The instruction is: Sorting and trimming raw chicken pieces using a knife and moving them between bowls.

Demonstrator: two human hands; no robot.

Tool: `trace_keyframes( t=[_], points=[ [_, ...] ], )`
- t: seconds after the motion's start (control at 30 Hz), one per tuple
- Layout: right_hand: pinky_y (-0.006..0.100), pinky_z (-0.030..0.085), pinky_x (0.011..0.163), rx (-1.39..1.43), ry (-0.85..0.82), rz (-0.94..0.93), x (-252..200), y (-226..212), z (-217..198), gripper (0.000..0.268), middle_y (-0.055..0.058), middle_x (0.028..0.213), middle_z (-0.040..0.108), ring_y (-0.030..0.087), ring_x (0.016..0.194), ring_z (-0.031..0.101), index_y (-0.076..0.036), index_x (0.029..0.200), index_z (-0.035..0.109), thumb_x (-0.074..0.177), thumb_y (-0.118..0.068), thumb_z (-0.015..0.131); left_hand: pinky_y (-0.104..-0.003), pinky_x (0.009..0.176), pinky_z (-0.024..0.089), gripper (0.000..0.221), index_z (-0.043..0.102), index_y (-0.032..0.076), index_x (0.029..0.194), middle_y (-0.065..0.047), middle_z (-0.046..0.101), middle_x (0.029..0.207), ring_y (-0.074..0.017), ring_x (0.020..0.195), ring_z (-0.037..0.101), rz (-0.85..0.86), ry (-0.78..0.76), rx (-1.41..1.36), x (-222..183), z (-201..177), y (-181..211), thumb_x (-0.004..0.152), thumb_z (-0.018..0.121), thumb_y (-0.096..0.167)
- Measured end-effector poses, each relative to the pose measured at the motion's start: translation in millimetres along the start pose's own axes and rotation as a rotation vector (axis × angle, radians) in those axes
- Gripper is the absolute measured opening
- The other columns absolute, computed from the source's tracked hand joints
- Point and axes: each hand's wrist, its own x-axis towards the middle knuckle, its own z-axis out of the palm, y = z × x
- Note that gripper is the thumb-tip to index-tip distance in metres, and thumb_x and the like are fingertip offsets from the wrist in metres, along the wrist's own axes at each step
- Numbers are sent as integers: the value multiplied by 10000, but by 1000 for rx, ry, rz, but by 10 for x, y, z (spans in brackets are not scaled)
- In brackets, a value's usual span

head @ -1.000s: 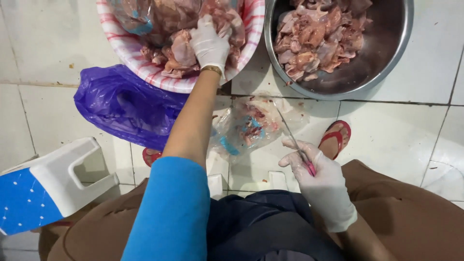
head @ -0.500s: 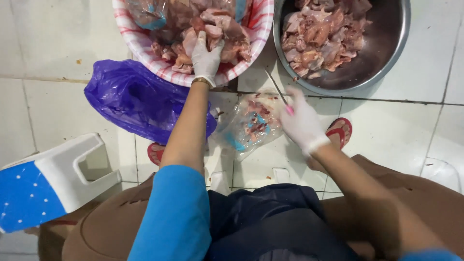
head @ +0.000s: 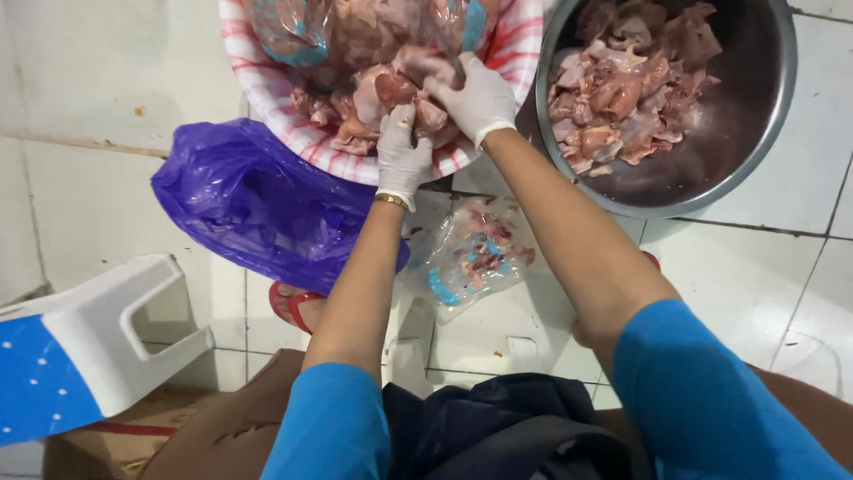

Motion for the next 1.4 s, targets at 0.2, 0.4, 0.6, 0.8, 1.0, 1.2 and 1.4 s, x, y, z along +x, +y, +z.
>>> trace_keyframes(
  t=[0.2,0.4,0.6,0.8,1.0,1.2,1.4],
  points=[
    [508,493,782,98,255,157,530,544,394,380,180,916,740,455,925,662,-170,924,681,866,-524,554,-439,1022,441,478,522,30,1259,-173,557,1101,-358,1052,552,-119,11,-33,-317,-26,-69,787,588,-1],
    [518,523,1024,189,332,-193,-134,97,33,683,155,1415,535,348,1258,604,-91,1445,403,965,-475,702,-498,743,429,471,554,-11,1139,-182,479,926,-379,807,445,86,-75,120,-130,-162,137,673,487,-2],
    [488,494,649,-115,61,-290,90,-30,24,437,79,920,715,379,831,676,-181,935,535,876,-590,677,-490,645,407,245,597,6,1102,-160,506,845,-382,672,436,228,-191,348,-130,-125,121,916,633,160],
    [567,495,841,-202,238,-47,591,741,268,466,191,1144,634,457,999,633,-89,1293,490,914,-322,629,-477,598,454,360,565,53,1180,-137,563,943,-366,674,481,243,-259,494,-275,-155,107,844,644,155],
    [525,539,780,-189,-122,-357,-292,-423,-206,835,147,1074,642,423,927,685,-195,1405,486,790,-703,733,-485,617,450,209,576,79,1040,-147,520,830,-381,690,482,261,-229,487,-323,-97,42,909,644,227],
    [535,540,686,-339,-54,-349,-4,-427,78,653,131,971,684,475,906,619,-280,1304,620,738,-606,607,-502,616,423,140,544,70,871,-169,468,802,-390,760,461,268,-185,410,-154,-221,247,777,644,92],
    [228,378,380,-3,-56,102,351,-204,-9,505,-114,554,531,25,454,493,-234,655,539,981,-610,628,-462,594,411,137,525,44,923,-139,492,811,-323,697,450,336,-170,365,-105,-263,303,921,594,162]
  ],
)
